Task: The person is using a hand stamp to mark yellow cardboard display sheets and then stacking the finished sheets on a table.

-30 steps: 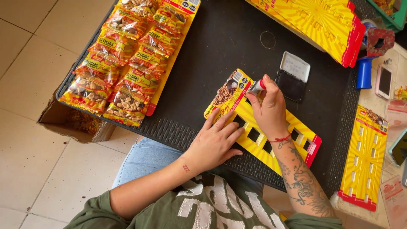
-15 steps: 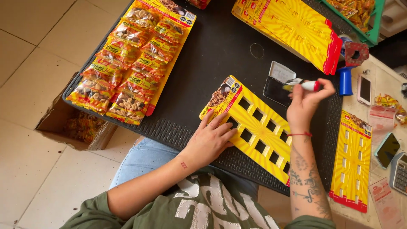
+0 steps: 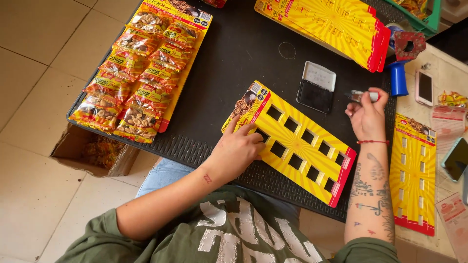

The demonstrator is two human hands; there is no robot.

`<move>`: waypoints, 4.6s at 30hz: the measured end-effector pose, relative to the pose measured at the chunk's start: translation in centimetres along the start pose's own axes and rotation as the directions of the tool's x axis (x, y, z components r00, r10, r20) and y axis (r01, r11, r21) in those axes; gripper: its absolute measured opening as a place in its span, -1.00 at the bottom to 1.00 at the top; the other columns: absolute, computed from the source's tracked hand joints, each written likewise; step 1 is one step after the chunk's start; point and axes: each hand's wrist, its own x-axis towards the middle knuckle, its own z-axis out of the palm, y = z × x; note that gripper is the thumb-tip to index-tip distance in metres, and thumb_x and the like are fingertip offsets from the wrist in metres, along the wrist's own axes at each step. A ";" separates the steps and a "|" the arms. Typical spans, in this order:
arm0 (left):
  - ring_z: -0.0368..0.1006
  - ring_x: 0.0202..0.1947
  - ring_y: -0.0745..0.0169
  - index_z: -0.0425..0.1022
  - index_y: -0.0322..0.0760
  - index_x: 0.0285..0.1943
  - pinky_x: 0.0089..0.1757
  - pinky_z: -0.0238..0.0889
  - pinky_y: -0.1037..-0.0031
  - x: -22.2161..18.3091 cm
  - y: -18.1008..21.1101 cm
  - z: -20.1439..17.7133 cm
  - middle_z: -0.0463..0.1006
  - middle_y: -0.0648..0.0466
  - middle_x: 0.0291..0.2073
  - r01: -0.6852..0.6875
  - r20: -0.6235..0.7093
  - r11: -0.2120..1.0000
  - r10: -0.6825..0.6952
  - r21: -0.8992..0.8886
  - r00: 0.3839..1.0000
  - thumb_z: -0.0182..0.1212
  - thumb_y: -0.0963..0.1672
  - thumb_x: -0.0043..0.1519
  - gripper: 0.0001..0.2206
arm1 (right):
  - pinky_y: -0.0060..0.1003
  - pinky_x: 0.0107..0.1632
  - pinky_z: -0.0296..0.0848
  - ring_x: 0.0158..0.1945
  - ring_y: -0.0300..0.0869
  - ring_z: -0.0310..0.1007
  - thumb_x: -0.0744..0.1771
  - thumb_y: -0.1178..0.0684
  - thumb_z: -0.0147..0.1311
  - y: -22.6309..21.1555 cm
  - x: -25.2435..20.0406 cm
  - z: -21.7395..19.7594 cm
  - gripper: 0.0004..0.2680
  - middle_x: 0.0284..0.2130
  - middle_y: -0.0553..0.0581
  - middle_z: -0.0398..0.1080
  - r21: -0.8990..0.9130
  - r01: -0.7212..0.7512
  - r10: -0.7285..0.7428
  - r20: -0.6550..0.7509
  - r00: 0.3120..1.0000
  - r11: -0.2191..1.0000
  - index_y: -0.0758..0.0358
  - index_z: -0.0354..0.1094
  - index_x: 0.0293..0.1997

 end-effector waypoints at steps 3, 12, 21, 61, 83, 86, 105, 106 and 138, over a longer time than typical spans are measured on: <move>0.43 0.01 -0.05 0.63 -0.08 -0.32 0.32 -0.06 -0.34 0.8 0.0 -0.2 0.56 0.23 -0.41 -0.038 0.063 0.998 0.036 0.045 0.997 0.22 -0.19 0.19 -0.90 | -0.38 -0.21 0.31 -0.24 -0.15 0.37 0.47 0.09 0.02 2.6 -0.1 -4.0 -0.92 -0.18 0.12 0.40 0.367 -0.140 0.111 0.097 0.989 0.920 -0.04 0.22 0.05; 0.47 0.03 -0.02 0.70 0.12 -0.24 0.34 -0.26 -0.40 2.7 -0.7 -1.8 0.63 0.25 -0.42 -0.041 0.250 0.992 0.010 0.119 0.968 0.37 0.09 0.13 -0.82 | -0.41 -0.11 0.26 -0.20 -0.21 0.27 0.48 -0.08 0.01 2.5 -1.1 -4.4 -0.92 -0.21 0.00 0.34 0.532 -0.204 0.134 0.168 0.977 0.822 -0.06 0.38 -0.04; 0.39 0.12 0.03 0.62 0.04 -0.06 0.24 -0.02 -0.20 9.4 -2.5 -8.3 0.60 0.29 -0.15 -0.189 -0.034 0.978 0.193 0.092 0.981 0.42 0.01 0.12 -0.75 | -0.32 -0.12 0.28 -0.23 -0.16 0.29 0.46 -0.07 0.03 4.8 0.1 -5.1 -0.95 -0.24 -0.02 0.35 0.521 -0.088 0.076 0.044 0.996 0.849 -0.07 0.31 -0.06; 0.11 0.44 -0.20 0.40 0.00 0.33 0.32 -0.39 -0.42 -1.5 -0.2 1.4 0.41 0.02 0.26 0.005 -0.007 0.998 -0.005 -0.058 1.000 0.10 0.18 0.25 -0.47 | -0.25 -0.07 0.53 -0.08 -0.14 0.36 0.40 0.29 -0.04 -3.1 -8.1 17.8 -0.61 -0.04 0.22 0.25 -0.226 0.310 -0.155 0.521 0.839 0.924 0.21 -0.19 0.32; 0.13 0.46 -0.19 0.45 -0.05 0.29 0.36 -0.31 -0.35 -1.9 -0.3 2.2 0.45 0.03 0.23 0.027 -0.058 0.995 -0.032 -0.093 0.998 0.27 0.13 0.15 -0.45 | 0.20 -0.01 0.49 0.02 0.43 0.43 0.40 0.17 0.07 -4.9 -10.4 20.9 -0.65 -0.06 0.52 0.32 -0.628 0.609 -0.231 0.580 0.782 0.485 0.32 -0.03 0.29; 0.15 0.45 -0.15 0.43 -0.04 0.30 0.37 -0.30 -0.31 -2.0 -0.3 2.5 0.45 0.04 0.21 0.044 -0.063 0.995 -0.050 -0.095 0.997 0.23 0.11 0.20 -0.49 | 0.16 0.01 0.50 0.03 0.41 0.44 0.40 0.13 0.09 -3.4 -10.1 20.1 -0.63 -0.04 0.51 0.34 -0.628 0.578 -0.237 0.544 0.805 0.521 0.27 -0.03 0.31; 0.29 0.32 -0.10 0.56 -0.11 0.09 0.35 -0.24 -0.28 -1.9 -1.1 3.6 0.51 0.07 -0.11 -0.031 -0.181 0.998 0.022 -0.048 0.983 0.19 0.03 0.25 -0.68 | 0.23 0.06 0.43 0.05 0.40 0.44 0.36 0.01 0.18 -4.0 -4.1 11.6 -0.60 -0.04 0.54 0.40 -0.856 0.344 -0.245 0.265 0.933 0.386 0.19 0.05 0.30; 0.31 0.31 -0.09 0.58 -0.12 0.05 0.35 -0.25 -0.29 -2.0 -1.1 3.8 0.52 0.06 -0.12 -0.042 -0.189 0.996 0.027 -0.073 0.982 0.19 0.03 0.25 -0.70 | 0.21 0.04 0.45 0.03 0.38 0.47 0.36 -0.02 0.17 -3.0 -3.8 11.2 -0.60 -0.08 0.53 0.42 -0.881 0.364 -0.247 0.296 0.923 0.303 0.20 0.08 0.30; 0.34 -0.13 0.12 0.56 -0.30 0.22 0.04 0.39 0.29 12.8 -2.5 -13.8 0.62 0.17 -0.18 -0.278 -0.068 0.954 0.272 -0.112 0.960 0.42 -0.27 0.21 -0.63 | -0.34 -0.13 0.40 -0.23 -0.28 0.42 0.36 -0.22 0.11 1.6 -2.0 -5.5 -0.72 -0.08 0.13 0.52 0.649 -0.211 0.303 -0.032 0.952 0.731 0.12 0.44 0.02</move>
